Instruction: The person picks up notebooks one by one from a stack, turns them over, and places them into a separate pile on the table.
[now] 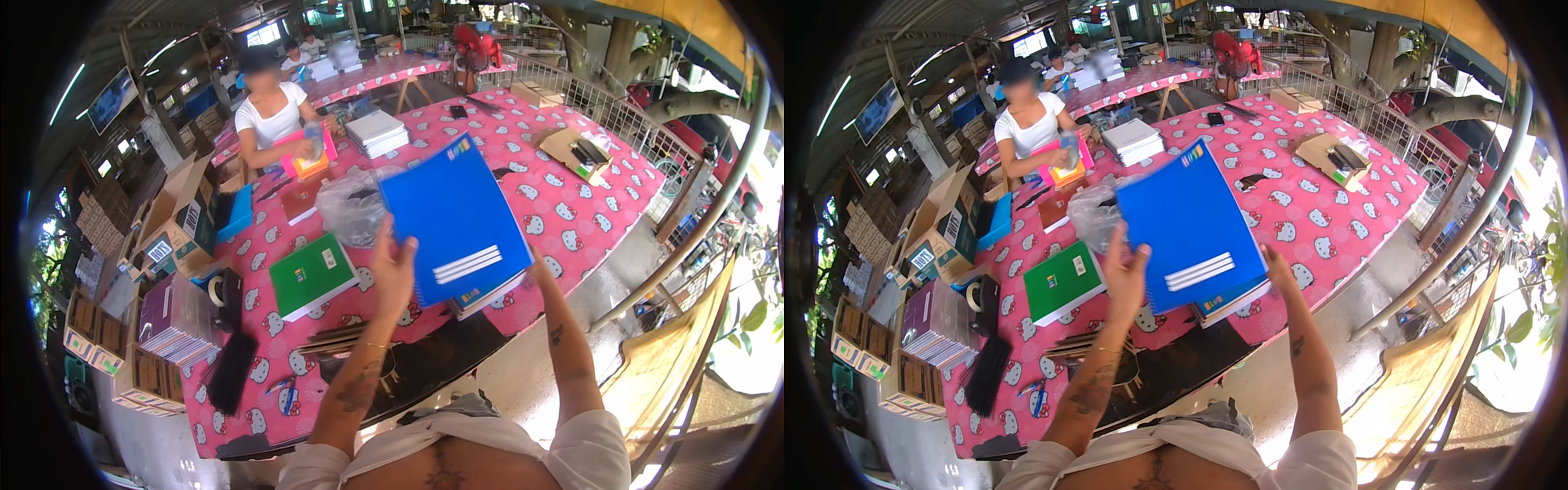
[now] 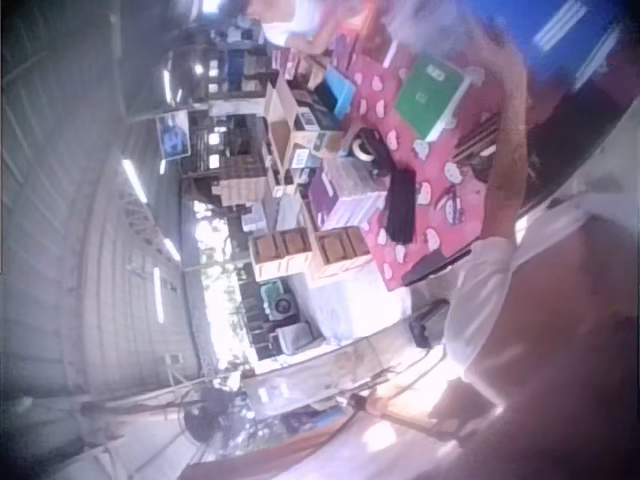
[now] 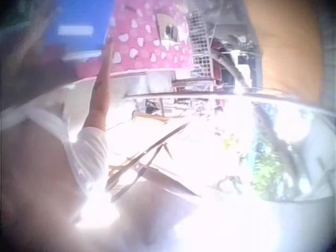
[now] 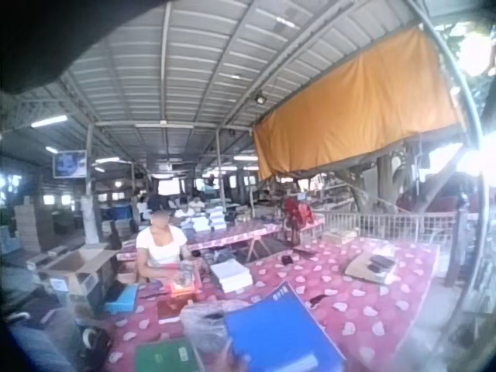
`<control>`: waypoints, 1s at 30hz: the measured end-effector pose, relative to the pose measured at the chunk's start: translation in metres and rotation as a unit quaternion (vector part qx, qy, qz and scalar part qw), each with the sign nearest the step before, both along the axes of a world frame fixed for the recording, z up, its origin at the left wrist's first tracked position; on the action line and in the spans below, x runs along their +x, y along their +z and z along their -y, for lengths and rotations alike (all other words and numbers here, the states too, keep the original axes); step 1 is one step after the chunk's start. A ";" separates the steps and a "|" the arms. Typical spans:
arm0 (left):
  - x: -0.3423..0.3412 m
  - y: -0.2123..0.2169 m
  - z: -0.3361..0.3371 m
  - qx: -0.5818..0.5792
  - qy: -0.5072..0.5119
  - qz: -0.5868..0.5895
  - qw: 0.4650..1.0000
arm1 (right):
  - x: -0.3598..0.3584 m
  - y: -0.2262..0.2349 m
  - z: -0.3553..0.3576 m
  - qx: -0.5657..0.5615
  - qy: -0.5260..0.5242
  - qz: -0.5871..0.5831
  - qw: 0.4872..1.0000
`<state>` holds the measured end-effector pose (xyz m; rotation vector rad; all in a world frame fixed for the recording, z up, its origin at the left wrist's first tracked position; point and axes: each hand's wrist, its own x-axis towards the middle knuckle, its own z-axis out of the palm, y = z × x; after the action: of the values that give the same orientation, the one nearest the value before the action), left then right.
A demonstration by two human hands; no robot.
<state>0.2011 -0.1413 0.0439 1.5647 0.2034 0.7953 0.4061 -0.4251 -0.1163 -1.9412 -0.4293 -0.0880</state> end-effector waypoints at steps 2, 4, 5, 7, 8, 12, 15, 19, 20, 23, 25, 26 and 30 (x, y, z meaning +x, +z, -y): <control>0.024 -0.082 -0.015 0.089 0.078 -0.017 0.993 | -0.009 0.006 -0.039 0.058 0.048 -0.148 0.986; 0.029 -0.131 -0.012 0.105 0.095 -0.065 0.988 | -0.014 0.009 -0.044 0.103 0.062 -0.296 0.947; 0.030 -0.152 -0.012 0.222 0.136 -0.132 0.957 | -0.015 0.009 -0.045 0.127 0.085 -0.288 0.946; 0.042 -0.157 -0.003 0.334 0.166 -0.189 0.909 | -0.016 0.003 -0.043 0.057 0.062 -0.156 0.984; 0.048 -0.150 0.003 0.307 0.158 -0.212 0.914 | -0.014 0.002 -0.039 0.059 0.054 -0.155 0.985; 0.053 -0.138 0.016 0.297 0.162 -0.254 0.906 | -0.018 -0.002 -0.038 -0.128 0.001 -0.002 0.992; 0.054 -0.134 0.018 0.313 0.185 -0.282 0.888 | -0.024 0.006 -0.048 -0.160 -0.024 0.001 0.987; 0.057 -0.126 0.013 0.368 0.165 -0.327 0.854 | -0.029 0.022 -0.056 -0.187 -0.063 -0.047 0.979; 0.059 -0.116 0.012 0.395 0.124 -0.357 0.837 | -0.028 0.026 -0.053 -0.193 -0.062 -0.067 0.977; 0.083 -0.090 0.011 0.465 0.104 -0.337 0.812 | -0.039 0.008 -0.044 -0.254 -0.216 0.227 0.915; 0.107 -0.069 -0.014 0.455 0.097 -0.286 0.838 | -0.088 0.029 -0.057 -0.083 -0.267 0.213 0.936; 0.129 -0.077 -0.024 0.451 0.113 -0.279 0.841 | -0.108 0.030 -0.060 0.109 -0.256 -0.008 0.961; 0.200 -0.116 -0.092 0.399 -0.039 -0.352 0.846 | -0.141 -0.002 -0.061 0.394 -0.027 -0.544 0.740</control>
<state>0.4007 -0.0488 -0.0722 2.6148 0.3639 0.1752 0.2647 -0.3639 -0.1180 -0.8846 0.4238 0.7055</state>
